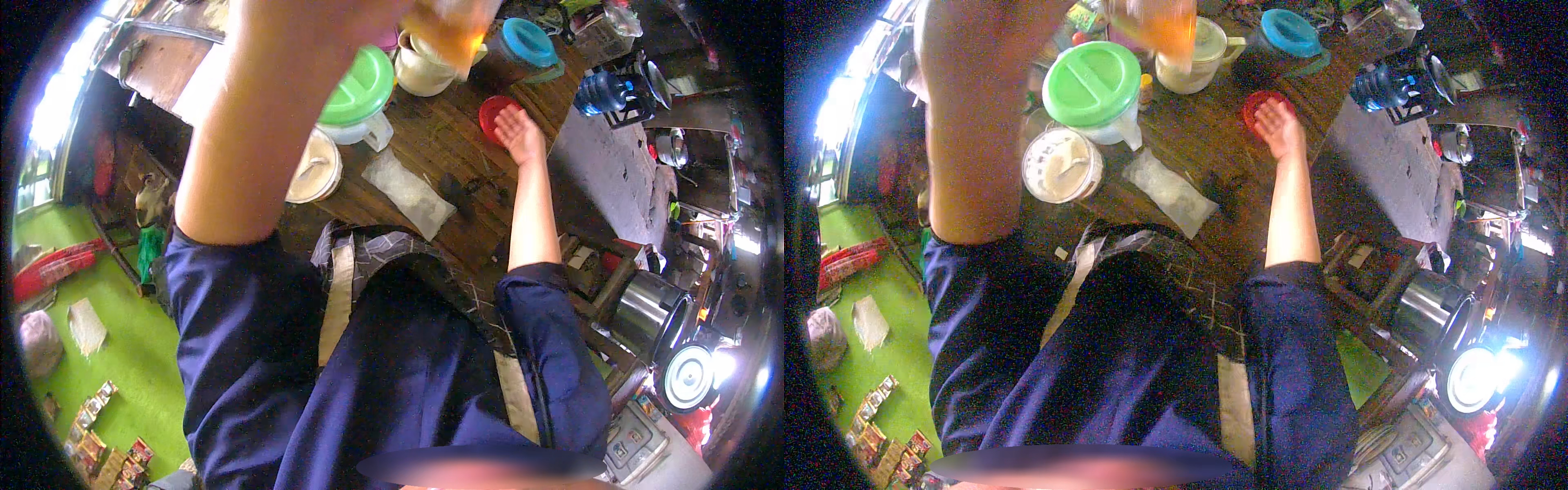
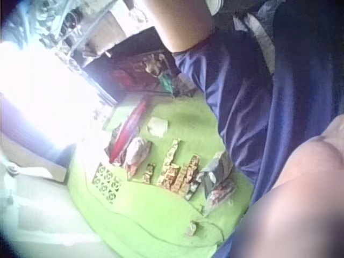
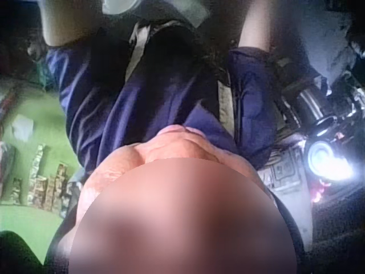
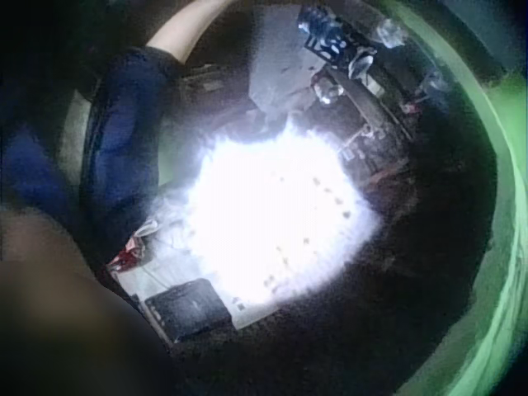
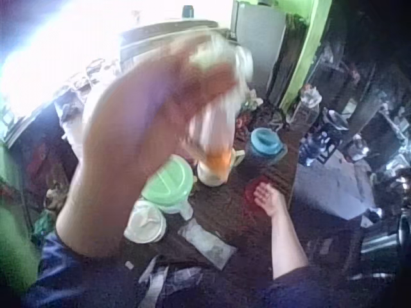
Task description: The person scoops a white paste into a small plastic bag, then cuts the bag open with scissors and seals it. They repeat the process with a second bag, scooping a yellowish powder into it and sealing it as well.
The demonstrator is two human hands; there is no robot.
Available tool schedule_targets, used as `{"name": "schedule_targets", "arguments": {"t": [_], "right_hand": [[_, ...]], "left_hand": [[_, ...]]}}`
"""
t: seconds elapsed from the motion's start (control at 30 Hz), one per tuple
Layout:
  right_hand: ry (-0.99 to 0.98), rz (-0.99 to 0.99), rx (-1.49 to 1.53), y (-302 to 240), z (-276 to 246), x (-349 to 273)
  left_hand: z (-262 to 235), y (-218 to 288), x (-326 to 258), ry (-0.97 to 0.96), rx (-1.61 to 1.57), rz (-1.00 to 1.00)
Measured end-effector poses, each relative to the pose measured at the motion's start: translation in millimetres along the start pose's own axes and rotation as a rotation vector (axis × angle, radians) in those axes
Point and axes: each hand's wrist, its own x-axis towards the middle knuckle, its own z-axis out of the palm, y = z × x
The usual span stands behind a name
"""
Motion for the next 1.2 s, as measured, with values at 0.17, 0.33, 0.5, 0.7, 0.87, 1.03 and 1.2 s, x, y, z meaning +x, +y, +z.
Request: {"name": "schedule_targets", "arguments": {"t": [0.17, 0.33, 0.5, 0.7, 0.87, 1.03, 1.2], "right_hand": [[-0.343, 0.110, -0.763, 90, 14, -20], [-0.654, 0.117, -1.011, 169, 67, -3], [-0.690, 0.083, -1.276, 185, 93, -2], [-0.599, -0.119, -0.980, 172, 84, -33], [-0.510, -0.297, -0.658, 156, 57, -71], [-0.214, -0.200, -0.184, 128, 37, -111], [-0.291, -0.319, -0.198, 26, 42, -179]], "left_hand": [[12, -7, -101, 0.307, -0.014, -0.407], [4, -7, -194, 0.445, 0.031, -0.685], [-11, -21, -259, 0.512, 0.162, -0.843], [-19, -45, -290, 0.531, 0.327, -0.901], [-21, -64, -293, 0.521, 0.338, -0.933], [-22, -86, -284, 0.414, 0.374, -0.954], [-19, -90, -266, 0.348, 0.330, -0.919]]}}
